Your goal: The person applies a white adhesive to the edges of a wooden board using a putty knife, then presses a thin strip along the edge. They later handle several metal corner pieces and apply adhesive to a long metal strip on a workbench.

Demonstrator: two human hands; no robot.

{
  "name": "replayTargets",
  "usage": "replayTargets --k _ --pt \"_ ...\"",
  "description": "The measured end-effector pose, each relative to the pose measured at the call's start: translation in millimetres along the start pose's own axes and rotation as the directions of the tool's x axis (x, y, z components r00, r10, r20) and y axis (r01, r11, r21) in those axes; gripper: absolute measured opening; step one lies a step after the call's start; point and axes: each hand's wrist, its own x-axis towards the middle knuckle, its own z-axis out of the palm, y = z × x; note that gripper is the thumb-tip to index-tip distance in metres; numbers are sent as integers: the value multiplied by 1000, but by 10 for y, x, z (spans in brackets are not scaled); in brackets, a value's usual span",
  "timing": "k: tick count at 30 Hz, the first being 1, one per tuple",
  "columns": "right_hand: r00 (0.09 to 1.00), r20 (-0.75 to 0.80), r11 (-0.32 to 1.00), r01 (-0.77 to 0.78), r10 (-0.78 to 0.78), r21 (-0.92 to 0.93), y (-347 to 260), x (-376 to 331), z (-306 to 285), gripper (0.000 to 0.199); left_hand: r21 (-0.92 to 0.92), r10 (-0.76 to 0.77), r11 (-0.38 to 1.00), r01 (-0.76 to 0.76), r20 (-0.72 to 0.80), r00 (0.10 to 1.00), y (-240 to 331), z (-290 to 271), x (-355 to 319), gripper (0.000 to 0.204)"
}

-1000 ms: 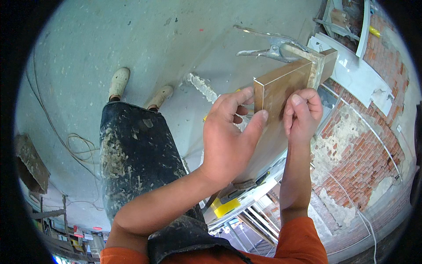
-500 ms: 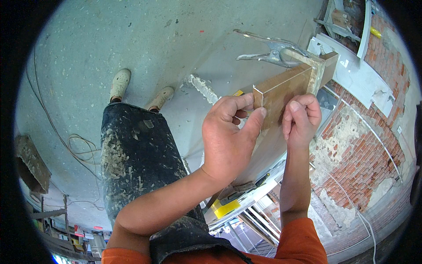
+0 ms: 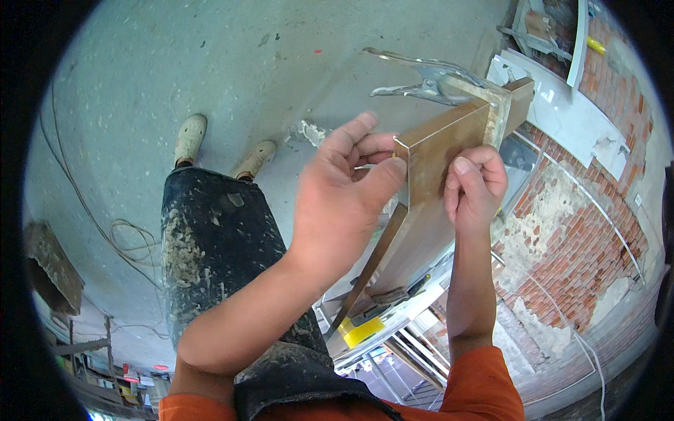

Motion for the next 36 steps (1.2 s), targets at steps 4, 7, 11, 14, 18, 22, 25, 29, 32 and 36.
replayTargets --k 4,7,11,14,18,22,25,29,32,36 --pt "1000 6 1000 0 0 12 11 -1 -21 12 -26 22 999 -21 19 1000 97 -60 -8 63" --pt "1000 16 1000 8 -8 25 27 11 -1 12 -4 104 995 -103 22 994 146 -186 -66 59" --pt "1000 18 999 -9 8 36 13 1 -22 13 548 230 706 -448 422 877 209 -704 -471 62" --pt "1000 22 999 -7 6 53 24 10 -10 14 819 -371 387 -422 558 742 371 -1024 -960 68" --pt "1000 14 996 -20 19 82 41 2 -2 15 907 -800 293 -304 406 442 342 -1426 -1673 59" --pt "999 2 997 -42 42 67 45 -13 -26 16 909 -849 322 -263 400 344 737 -1501 -1758 54" --pt "998 -12 997 -54 55 60 47 -20 -58 16 837 -690 530 -135 519 505 1037 -1645 -1407 54" --pt "996 -41 995 -79 81 52 33 -26 14 16 704 -96 574 -417 564 820 1018 -1159 -481 74" --pt "996 -23 995 -88 89 56 15 16 19 16 620 80 594 -512 588 805 648 -791 97 81" --pt "997 -7 996 -78 79 51 24 -1 -3 16 568 153 497 -657 687 710 357 -574 360 83"
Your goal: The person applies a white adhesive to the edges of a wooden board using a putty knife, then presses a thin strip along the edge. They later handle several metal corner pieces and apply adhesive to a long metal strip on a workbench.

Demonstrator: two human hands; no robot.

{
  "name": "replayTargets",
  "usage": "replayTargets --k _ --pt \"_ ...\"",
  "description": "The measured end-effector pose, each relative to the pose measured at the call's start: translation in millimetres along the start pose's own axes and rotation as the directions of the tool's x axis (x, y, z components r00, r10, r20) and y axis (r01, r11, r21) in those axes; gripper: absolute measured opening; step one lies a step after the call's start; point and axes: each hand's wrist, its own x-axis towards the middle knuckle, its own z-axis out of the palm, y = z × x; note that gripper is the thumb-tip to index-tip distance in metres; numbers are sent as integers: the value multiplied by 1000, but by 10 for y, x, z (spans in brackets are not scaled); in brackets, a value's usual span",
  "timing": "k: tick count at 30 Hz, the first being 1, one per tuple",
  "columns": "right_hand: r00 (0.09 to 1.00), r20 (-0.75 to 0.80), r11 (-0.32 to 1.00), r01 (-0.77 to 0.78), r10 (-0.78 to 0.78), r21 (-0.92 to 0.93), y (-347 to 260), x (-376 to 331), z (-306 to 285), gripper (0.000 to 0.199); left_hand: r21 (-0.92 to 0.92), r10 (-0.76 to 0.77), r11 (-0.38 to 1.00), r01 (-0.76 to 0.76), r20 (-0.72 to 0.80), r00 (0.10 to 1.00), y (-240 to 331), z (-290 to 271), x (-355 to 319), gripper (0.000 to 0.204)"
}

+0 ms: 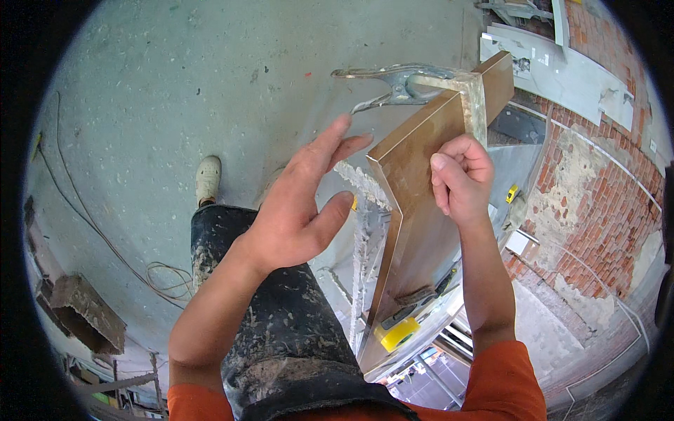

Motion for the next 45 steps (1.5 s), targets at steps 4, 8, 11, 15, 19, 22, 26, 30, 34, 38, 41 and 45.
replayTargets --k 4,8,11,15,19,22,26,30,34,38,41,45 --pt "1000 -9 1000 -1 1 14 -6 -9 14 16 44 53 998 -54 18 998 18 4 -10 84" --pt "1000 -5 999 -23 23 26 -29 -1 25 16 278 103 953 -118 68 992 110 -76 26 84" --pt "999 -2 999 -35 36 28 -42 6 21 16 356 148 918 -172 93 985 146 -94 61 83" --pt "1000 -9 1000 -25 26 13 -68 1 41 17 386 153 904 -183 106 982 232 -113 53 81" --pt "999 -21 999 -41 42 5 -76 -7 86 17 330 137 930 -160 93 986 350 -150 0 80" --pt "997 -33 998 -65 65 -4 -71 -4 132 16 246 102 959 -144 174 979 574 -182 -189 77" --pt "993 -30 993 -118 117 -8 -57 50 153 18 249 -107 968 13 368 924 864 -155 -670 72" --pt "984 -136 985 -130 115 -113 -217 -7 162 20 733 -495 664 152 277 824 958 -362 -1401 69" --pt "967 -235 970 45 -103 -241 -629 -981 395 21 939 -920 181 294 56 388 984 -1017 -2190 68" --pt "885 -424 976 130 -194 -177 -208 -2016 585 19 981 -895 191 -40 191 404 1417 -1016 -1862 56" --pt "755 -644 990 49 -125 -135 308 -2890 557 19 948 -870 240 -208 305 388 1628 -1111 -1571 57" --pt "363 -919 963 -265 151 54 1025 -4115 383 17 874 -883 425 235 342 322 1865 -1134 -1097 53"
